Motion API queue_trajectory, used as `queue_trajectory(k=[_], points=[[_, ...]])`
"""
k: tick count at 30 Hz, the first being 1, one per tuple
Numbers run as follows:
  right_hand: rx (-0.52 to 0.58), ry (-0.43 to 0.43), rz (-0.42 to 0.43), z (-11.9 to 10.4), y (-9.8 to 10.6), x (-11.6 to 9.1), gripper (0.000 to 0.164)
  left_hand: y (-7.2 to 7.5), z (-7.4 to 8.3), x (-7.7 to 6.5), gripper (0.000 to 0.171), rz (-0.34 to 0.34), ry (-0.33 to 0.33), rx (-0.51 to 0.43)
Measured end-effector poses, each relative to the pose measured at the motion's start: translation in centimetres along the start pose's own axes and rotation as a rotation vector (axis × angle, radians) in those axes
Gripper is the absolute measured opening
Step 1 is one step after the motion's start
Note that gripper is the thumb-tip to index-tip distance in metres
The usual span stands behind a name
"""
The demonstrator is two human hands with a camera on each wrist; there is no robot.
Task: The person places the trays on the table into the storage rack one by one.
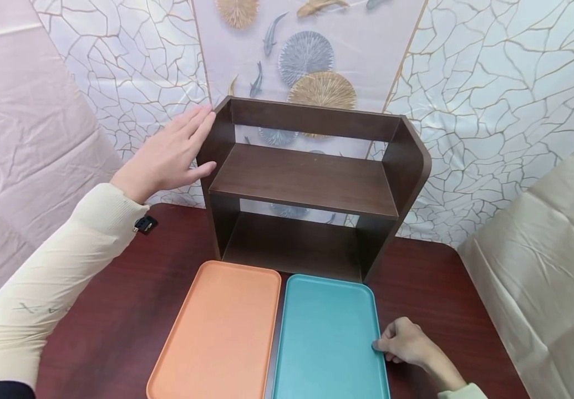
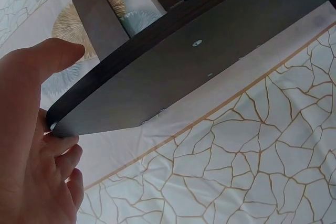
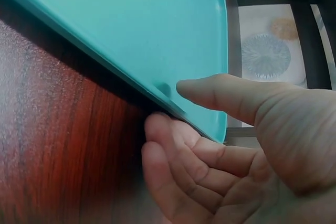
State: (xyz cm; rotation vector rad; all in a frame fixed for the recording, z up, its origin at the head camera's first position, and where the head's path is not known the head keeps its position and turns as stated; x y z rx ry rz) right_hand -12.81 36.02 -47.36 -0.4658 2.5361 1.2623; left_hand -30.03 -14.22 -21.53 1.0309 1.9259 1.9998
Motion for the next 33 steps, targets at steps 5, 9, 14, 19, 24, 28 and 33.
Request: queue_trajectory(k=[5, 9, 14, 19, 24, 28, 33], points=[[0.018, 0.009, -0.005, 0.3, -0.1, 0.3, 0.019, 0.1, -0.1, 0.0, 0.087, 0.026, -0.038, 0.056], [0.038, 0.061, -0.035, 0.6, 0.0, 0.4, 0.019, 0.2, -0.1, -0.1, 0.086, 0.039, -0.052, 0.069], [0.099, 0.099, -0.093, 1.2, 0.0, 0.6, 0.022, 0.1, 0.0, 0.0, 0.086, 0.039, -0.049, 0.068], [0.230, 0.091, -0.185, 1.8, -0.1, 0.8, 0.028, 0.1, 0.0, 0.1, 0.087, 0.023, -0.039, 0.069], [0.322, 0.087, -0.227, 2.1, -0.5, 1.0, 0.026, 0.0, 0.0, 0.1, 0.088, 0.020, -0.036, 0.069], [0.343, 0.080, -0.216, 2.2, -0.8, 1.0, 0.023, -0.1, -0.1, 0.1, 0.088, 0.023, -0.038, 0.067], [0.353, 0.092, -0.188, 2.6, -1.1, 0.9, 0.023, -0.2, -0.1, 0.1, 0.088, 0.026, -0.037, 0.069]])
Point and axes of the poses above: each hand's wrist, its own x-axis towards the middle knuckle, its own y-axis out of the back of the hand, z = x × y, the point moved 1 cm from there along x, towards the middle knuckle, and after that the axes turned 7 degrees about -x, right-handed, at the moved point
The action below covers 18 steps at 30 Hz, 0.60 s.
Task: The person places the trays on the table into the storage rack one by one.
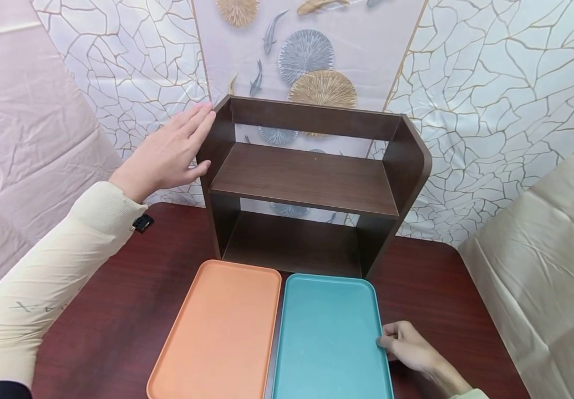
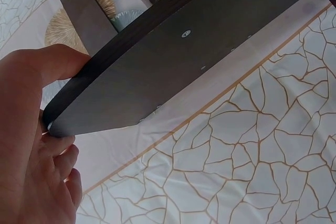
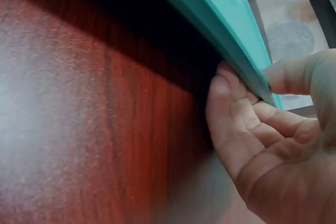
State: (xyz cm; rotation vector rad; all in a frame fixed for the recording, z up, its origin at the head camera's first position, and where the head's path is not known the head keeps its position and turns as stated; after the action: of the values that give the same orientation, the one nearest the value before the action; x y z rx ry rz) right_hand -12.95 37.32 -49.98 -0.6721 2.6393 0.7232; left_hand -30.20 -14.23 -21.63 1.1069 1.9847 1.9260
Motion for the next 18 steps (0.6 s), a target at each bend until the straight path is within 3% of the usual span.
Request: queue_trajectory(k=[9, 18], points=[[0.010, -0.013, 0.044, 0.0, -0.2, -0.3, 0.023, 0.1, 0.2, 0.0, 0.087, -0.009, 0.003, -0.003], [-0.003, -0.023, 0.079, -1.4, -0.2, -0.6, 0.026, 0.2, 0.1, 0.0, 0.086, -0.008, 0.003, -0.005]])
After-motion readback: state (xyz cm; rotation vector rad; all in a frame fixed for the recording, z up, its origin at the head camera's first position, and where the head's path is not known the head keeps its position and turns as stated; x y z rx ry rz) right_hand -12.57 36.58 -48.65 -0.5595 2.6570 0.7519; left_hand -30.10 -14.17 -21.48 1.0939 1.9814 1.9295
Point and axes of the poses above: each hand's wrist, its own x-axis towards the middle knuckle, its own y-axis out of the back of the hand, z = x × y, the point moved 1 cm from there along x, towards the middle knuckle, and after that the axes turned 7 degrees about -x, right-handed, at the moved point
